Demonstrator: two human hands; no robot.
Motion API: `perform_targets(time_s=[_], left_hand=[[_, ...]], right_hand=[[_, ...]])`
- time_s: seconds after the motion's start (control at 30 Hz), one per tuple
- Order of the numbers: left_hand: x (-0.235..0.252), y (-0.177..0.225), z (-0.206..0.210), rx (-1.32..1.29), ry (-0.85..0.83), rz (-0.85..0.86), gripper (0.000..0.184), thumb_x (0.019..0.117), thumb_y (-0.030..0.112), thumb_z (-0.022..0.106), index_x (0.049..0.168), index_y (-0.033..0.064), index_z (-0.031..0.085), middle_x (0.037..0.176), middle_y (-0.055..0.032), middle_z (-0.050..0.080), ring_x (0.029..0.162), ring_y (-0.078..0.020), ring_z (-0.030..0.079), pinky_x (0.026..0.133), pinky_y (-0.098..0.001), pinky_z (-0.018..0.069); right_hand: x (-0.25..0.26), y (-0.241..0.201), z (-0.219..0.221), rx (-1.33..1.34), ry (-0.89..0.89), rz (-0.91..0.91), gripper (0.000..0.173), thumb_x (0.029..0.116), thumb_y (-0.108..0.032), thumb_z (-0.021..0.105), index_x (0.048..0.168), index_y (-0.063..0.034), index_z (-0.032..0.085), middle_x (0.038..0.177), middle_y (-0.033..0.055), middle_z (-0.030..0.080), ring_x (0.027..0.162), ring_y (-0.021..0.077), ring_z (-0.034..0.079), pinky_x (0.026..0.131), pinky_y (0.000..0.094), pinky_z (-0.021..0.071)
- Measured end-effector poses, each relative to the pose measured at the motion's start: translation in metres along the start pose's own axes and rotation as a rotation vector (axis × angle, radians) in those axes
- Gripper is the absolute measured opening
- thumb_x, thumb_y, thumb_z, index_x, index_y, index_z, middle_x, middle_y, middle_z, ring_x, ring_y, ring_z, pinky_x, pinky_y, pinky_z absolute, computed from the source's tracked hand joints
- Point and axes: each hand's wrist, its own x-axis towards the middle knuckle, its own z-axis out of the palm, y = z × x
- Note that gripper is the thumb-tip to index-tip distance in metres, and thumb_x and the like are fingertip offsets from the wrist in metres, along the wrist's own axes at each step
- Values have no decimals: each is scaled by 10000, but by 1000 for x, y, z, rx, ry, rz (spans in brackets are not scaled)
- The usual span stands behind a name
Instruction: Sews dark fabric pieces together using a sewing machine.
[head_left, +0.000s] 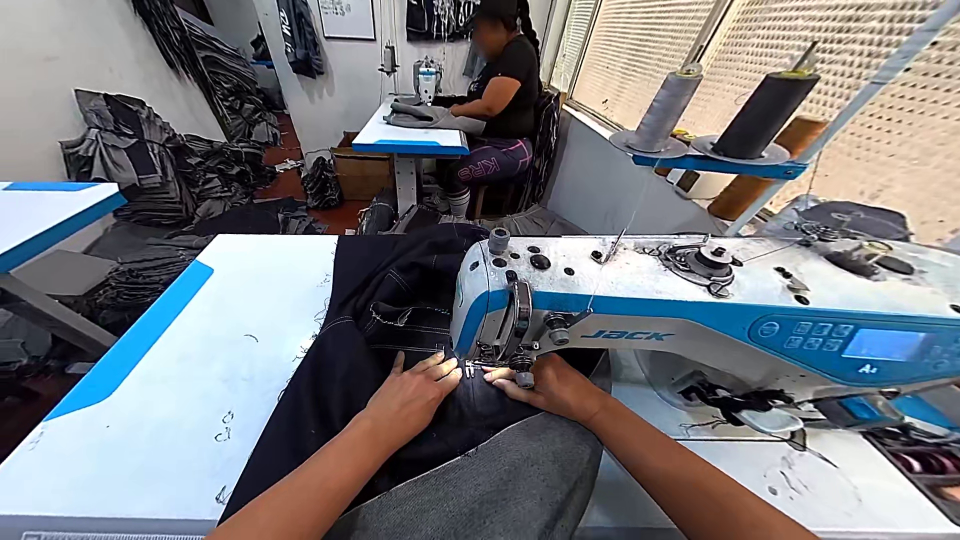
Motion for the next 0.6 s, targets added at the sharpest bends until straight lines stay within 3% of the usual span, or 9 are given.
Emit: perform_targets(time_s=[0.17, 0.27, 0.3, 0.37, 0.4, 0.47, 0.53, 0.57, 0.6], left_hand=[[7, -8, 2, -14, 23, 4, 433, 1050, 11, 450, 1373, 203, 666, 1482, 11, 597, 1451, -232, 478, 1117, -700, 352], [-9, -8, -1, -112, 64, 42, 403, 1033, 9, 455, 1338, 133, 688, 1439, -68, 630, 1405, -277, 532, 1136, -644, 380], [-21, -9, -3, -143, 194, 75, 368, 997, 0, 496, 1260, 102, 732, 1343, -104, 690, 1321, -301, 610, 1104, -599, 448], [-50, -15, -6, -117, 584, 57, 304, 939, 38, 541, 1110, 110, 782, 1179, -71, 761, 1193, -273, 696, 1036, -504, 546], [-67, -22, -11, -98, 738, -40, 294, 950, 74, 534, 1112, 98, 778, 1169, -73, 761, 1181, -274, 697, 1024, -488, 555], [-96, -40, -21, -167, 860, -350, 369, 978, 196, 568, 1253, -15, 696, 1251, -192, 709, 1213, -390, 654, 1030, -566, 519], [-111, -63, -16, -412, 732, -645, 773, 952, 452, 635, 1480, -82, 450, 1369, -311, 592, 1276, -525, 546, 1061, -687, 412], [-112, -70, -11, -521, 638, -741, 879, 928, 516, 671, 1518, -72, 388, 1328, -330, 607, 1240, -537, 568, 1046, -701, 420], [-110, -73, -8, -589, 573, -788, 867, 922, 513, 690, 1509, -62, 410, 1260, -345, 633, 1185, -543, 597, 1016, -706, 435]], right_hand=[[3, 3, -3, -5, -104, 134, 228, 946, -253, 636, 907, -104, 803, 870, 56, 763, 863, 191, 737, 813, 384, 584], [3, -17, -14, -42, -120, 161, 260, 972, -269, 649, 909, -58, 786, 877, 106, 762, 868, 265, 751, 814, 466, 603], [1, -30, -22, -52, -76, 150, 279, 976, -274, 648, 871, -44, 764, 848, 118, 750, 839, 279, 750, 777, 479, 610], [-11, -59, -36, 12, 4, 120, 301, 1016, -313, 603, 990, -84, 797, 992, 85, 779, 962, 251, 754, 852, 455, 615], [-17, -76, -42, 72, 6, 98, 295, 1025, -320, 601, 1068, -103, 797, 1102, 72, 778, 1076, 241, 734, 944, 444, 591], [-23, -106, -43, 197, -67, 70, 282, 1000, -302, 663, 1156, -92, 770, 1260, 143, 722, 1257, 312, 648, 1074, 488, 508], [-24, -123, -30, 188, -140, 70, 352, 968, -337, 707, 1247, -126, 737, 1353, 214, 648, 1349, 387, 556, 1115, 538, 457], [-23, -127, -22, 133, -133, 56, 353, 962, -348, 708, 1250, -145, 734, 1341, 224, 646, 1340, 400, 557, 1088, 552, 470], [-21, -128, -15, 67, -95, 28, 306, 961, -346, 704, 1192, -151, 752, 1300, 216, 664, 1306, 393, 583, 1043, 544, 498]])
